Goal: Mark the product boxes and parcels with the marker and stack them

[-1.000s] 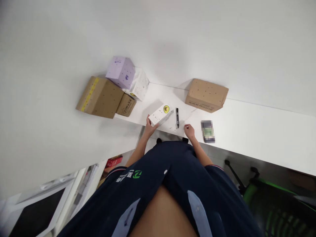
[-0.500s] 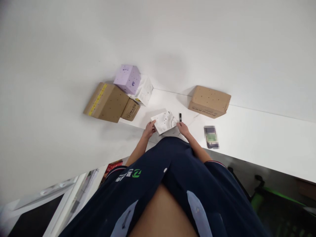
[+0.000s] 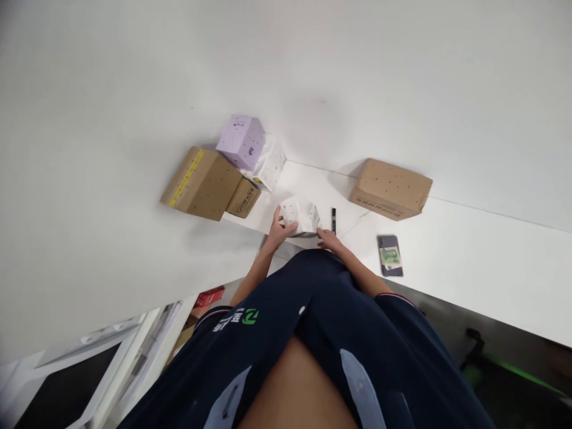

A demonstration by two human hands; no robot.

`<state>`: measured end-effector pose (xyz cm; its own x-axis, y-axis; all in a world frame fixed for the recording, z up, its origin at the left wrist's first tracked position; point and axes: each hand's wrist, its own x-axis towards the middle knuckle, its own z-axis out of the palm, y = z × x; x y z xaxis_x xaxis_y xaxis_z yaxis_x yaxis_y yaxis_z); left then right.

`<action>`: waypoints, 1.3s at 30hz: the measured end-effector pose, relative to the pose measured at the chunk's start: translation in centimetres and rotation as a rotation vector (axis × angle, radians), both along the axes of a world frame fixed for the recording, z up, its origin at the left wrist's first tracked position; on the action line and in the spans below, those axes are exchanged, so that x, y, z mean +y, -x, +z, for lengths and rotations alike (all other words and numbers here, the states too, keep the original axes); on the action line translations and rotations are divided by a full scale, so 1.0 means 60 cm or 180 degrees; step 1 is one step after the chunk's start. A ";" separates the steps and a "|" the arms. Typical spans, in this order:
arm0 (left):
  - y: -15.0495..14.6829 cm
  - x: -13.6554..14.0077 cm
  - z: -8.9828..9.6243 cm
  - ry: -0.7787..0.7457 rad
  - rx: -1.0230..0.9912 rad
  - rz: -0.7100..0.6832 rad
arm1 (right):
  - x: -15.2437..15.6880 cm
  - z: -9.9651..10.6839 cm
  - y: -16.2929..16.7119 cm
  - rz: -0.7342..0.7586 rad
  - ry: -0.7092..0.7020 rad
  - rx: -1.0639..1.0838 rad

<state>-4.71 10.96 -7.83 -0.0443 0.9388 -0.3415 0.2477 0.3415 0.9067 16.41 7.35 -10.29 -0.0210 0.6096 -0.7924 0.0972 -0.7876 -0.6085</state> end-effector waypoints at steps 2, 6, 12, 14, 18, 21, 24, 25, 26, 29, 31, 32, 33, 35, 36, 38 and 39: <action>-0.015 0.002 0.011 -0.0171 0.0234 -0.0235 | 0.001 0.003 0.015 0.0035 0.0008 0.0150; -0.033 -0.002 0.022 -0.0245 0.0595 -0.0350 | 0.008 0.015 0.033 -0.0012 -0.0010 0.0281; -0.034 -0.012 0.026 -0.0237 0.0386 -0.0242 | 0.011 0.036 0.022 0.0114 -0.0267 -0.0094; -0.037 -0.016 0.028 -0.0279 0.0169 -0.0085 | 0.012 0.042 0.017 0.0115 -0.0443 -0.0336; -0.043 -0.022 0.025 -0.0235 -0.0031 0.0078 | 0.021 0.052 0.013 -0.0100 -0.1060 -0.0798; -0.043 -0.022 0.020 -0.0132 -0.0018 0.0106 | 0.025 0.060 0.021 -0.0090 -0.1557 -0.0883; -0.042 -0.020 0.016 -0.0024 -0.0121 0.0228 | 0.021 0.066 0.037 0.0221 -0.1983 -0.1088; -0.042 -0.019 0.016 0.0035 -0.0199 0.0294 | 0.018 0.068 0.042 0.0358 -0.2063 -0.1175; -0.042 -0.018 0.016 0.0096 -0.0295 0.0356 | 0.015 0.069 0.046 0.0493 -0.2107 -0.1254; -0.043 -0.020 0.014 0.0239 -0.0609 0.0448 | 0.010 0.074 0.054 0.0836 -0.2083 -0.1459; -0.047 -0.025 0.011 0.0322 -0.0803 0.0475 | 0.008 0.078 0.054 0.0968 -0.2043 -0.1623; -0.049 -0.029 0.009 0.0372 -0.0903 0.0490 | 0.008 0.080 0.054 0.1009 -0.2019 -0.1712; -0.052 -0.033 0.007 0.0428 -0.1008 0.0488 | 0.007 0.082 0.054 0.1035 -0.1987 -0.1806; -0.060 -0.044 0.003 0.0515 -0.1203 0.0424 | 0.005 0.085 0.055 0.1059 -0.1881 -0.1981; -0.064 -0.049 0.001 0.0539 -0.1267 0.0377 | 0.003 0.086 0.055 0.1063 -0.1822 -0.2050; -0.072 -0.058 -0.005 0.0552 -0.1307 0.0248 | 0.002 0.087 0.054 0.1019 -0.1757 -0.2155; -0.074 -0.061 -0.008 0.0536 -0.1287 0.0174 | 0.003 0.086 0.052 0.0965 -0.1766 -0.2191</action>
<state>-0.25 7.32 -8.32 0.0762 0.8686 -0.4896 -0.1381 0.4955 0.8576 13.28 7.52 -5.13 0.1249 0.9498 -0.2868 0.7299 -0.2838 -0.6219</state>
